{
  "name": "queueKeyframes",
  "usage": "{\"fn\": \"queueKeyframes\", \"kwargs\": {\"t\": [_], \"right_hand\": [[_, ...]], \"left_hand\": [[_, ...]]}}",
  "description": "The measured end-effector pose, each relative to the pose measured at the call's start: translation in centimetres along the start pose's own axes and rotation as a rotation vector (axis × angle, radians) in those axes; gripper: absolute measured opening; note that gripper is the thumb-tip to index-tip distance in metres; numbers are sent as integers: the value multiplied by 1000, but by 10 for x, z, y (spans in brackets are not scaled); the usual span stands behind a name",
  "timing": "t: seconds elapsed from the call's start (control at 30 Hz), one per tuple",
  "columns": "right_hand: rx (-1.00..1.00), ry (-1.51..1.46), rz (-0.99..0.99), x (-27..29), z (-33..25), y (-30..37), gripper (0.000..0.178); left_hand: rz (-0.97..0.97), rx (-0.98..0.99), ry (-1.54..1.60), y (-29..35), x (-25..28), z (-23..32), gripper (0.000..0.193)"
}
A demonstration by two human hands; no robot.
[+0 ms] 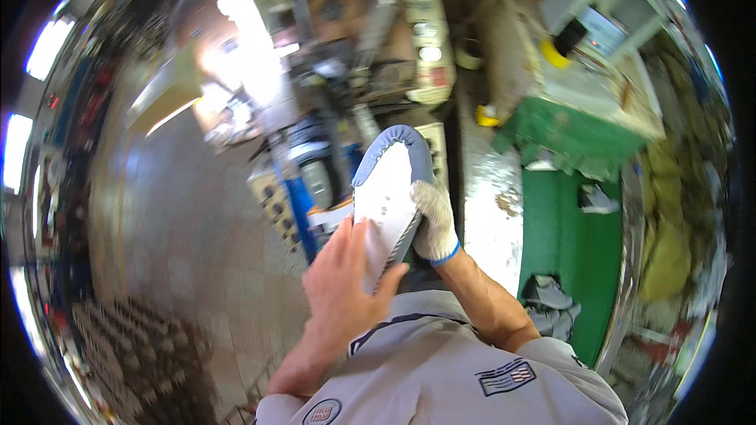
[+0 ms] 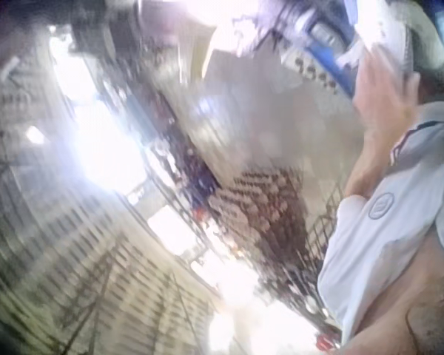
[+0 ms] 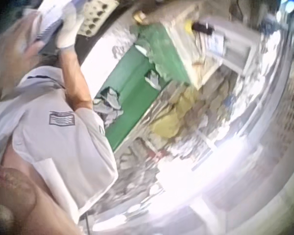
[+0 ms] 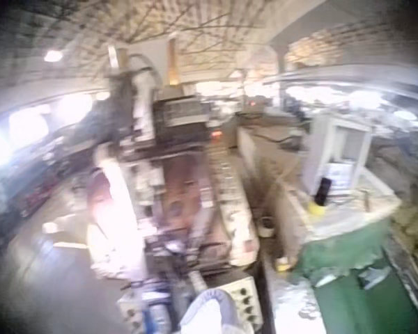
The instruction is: The person picks up shoe uppers on lasts from a conveyor belt, positions them onto a machine to shape the footwear components, and then places the processed items back onto the belt.
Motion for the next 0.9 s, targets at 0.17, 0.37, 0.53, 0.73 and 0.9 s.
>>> {"fn": "queueKeyframes", "kwargs": {"t": [0.17,0.37,0.53,0.73,0.9], "right_hand": [[202,163,457,220,-70,17,34],[-297,531,762,481,-156,106,53],[-733,1134,1037,673,-204,175,75],[-63,1046,1647,839,-258,176,85],[101,569,1741,935,-279,131,101]], "left_hand": [[481,269,228,-43,-30,-52,36],[217,522,257,-75,-106,-140,60],[307,536,145,-70,-113,-217,45],[-7,746,106,-68,-117,-180,38],[-182,904,-31,-37,-99,-167,44]]}}
Point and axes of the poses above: each hand's wrist, its own y-axis away from the middle knuckle, its own x-axis out of the back of the hand, z = x × y, the point moved 6 cm from there along -y, towards the middle knuckle, and after that the axes turned 5 degrees about -y, right-handed, at the moved point
